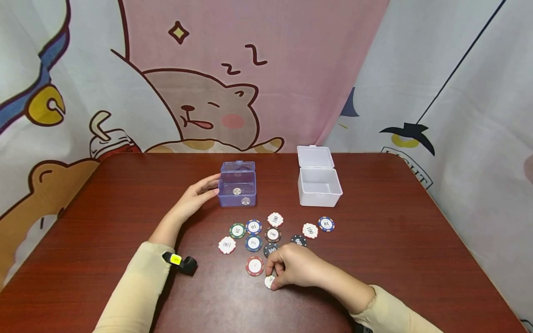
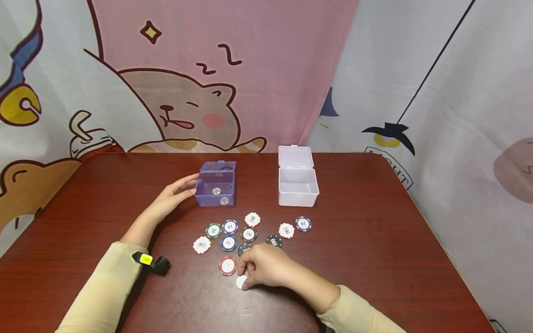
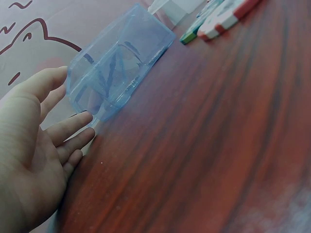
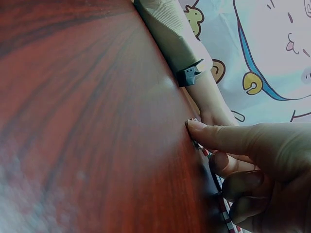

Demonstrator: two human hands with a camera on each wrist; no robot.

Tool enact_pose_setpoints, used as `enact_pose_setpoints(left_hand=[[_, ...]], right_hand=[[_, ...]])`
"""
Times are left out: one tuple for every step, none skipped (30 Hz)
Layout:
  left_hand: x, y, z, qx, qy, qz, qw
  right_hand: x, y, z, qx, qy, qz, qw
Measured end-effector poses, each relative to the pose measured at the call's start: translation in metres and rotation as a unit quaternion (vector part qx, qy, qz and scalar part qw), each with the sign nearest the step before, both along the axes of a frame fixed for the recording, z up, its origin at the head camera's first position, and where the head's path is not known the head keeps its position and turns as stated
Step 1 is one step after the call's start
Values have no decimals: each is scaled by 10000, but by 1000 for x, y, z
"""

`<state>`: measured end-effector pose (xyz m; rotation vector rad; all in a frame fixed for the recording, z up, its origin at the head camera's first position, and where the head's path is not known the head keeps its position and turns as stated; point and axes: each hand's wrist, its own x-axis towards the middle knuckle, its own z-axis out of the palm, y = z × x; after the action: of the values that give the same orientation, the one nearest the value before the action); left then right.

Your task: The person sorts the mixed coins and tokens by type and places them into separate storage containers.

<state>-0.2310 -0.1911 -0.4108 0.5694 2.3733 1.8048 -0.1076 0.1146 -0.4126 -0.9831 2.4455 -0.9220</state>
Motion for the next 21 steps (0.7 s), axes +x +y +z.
enact_pose_setpoints(left_hand=[[0,0,0,-6,1,-3,10000],[0,0,0,-15,4,-5,10000],[0,0,0,-25,7,-5,10000],[0,0,0,-32,10,-1,10000],[0,0,1,-44,12,2,10000],[0,0,1,-54,12,3,10000],[0,0,1,-64,17,7,10000],[0,0,1,-69,15,11,10000],[0,0,1,-74,13,11,10000],[0,0,1,-73,15,10,10000],[0,0,0,-63,11,8,10000],[-1,0,0,-49,11,5,10000],[-1,0,-1,-31,1,6,10000],[-3,-1,-4,-40,28,5,10000],[-4,-1,-5,-46,19,13,10000],[-3,-1,-5,-48,33,13,10000],[-3,-1,-4,-64,31,23,10000],[-2,-1,-4,-84,29,34,10000],[-2,-1,-3,-102,26,44,9999],[-2,-1,-3,-126,35,49,9999],[1,0,1,-122,-2,60,9999]], right_hand=[[0,0,0,-42,-12,-14,10000],[0,0,0,-92,-52,-38,9999],[0,0,0,-150,-87,-65,9998],[-1,0,0,-208,-123,-92,9997],[-1,0,0,-260,-169,-128,9994],[-1,0,0,-319,-196,-159,9992],[-1,0,0,-373,-218,-199,9989],[-1,0,0,-415,-246,-227,9986],[-1,0,1,-456,-257,-247,9983],[-1,0,1,-500,-277,-266,9980],[-2,0,1,-544,-305,-287,9976],[-2,0,0,-584,-337,-301,9973],[-3,0,0,-629,-379,-307,9968],[-3,1,0,-677,-436,-306,9963],[-4,1,-1,-723,-506,-306,9956],[-5,1,-1,-787,-596,-303,9947],[-6,1,-1,-852,-679,-295,9936],[-6,2,-1,-903,-762,-291,9926],[-7,2,-2,-966,-840,-289,9914],[-8,2,-2,-1017,-899,-288,9903],[-8,2,-2,-1073,-955,-288,9892]])
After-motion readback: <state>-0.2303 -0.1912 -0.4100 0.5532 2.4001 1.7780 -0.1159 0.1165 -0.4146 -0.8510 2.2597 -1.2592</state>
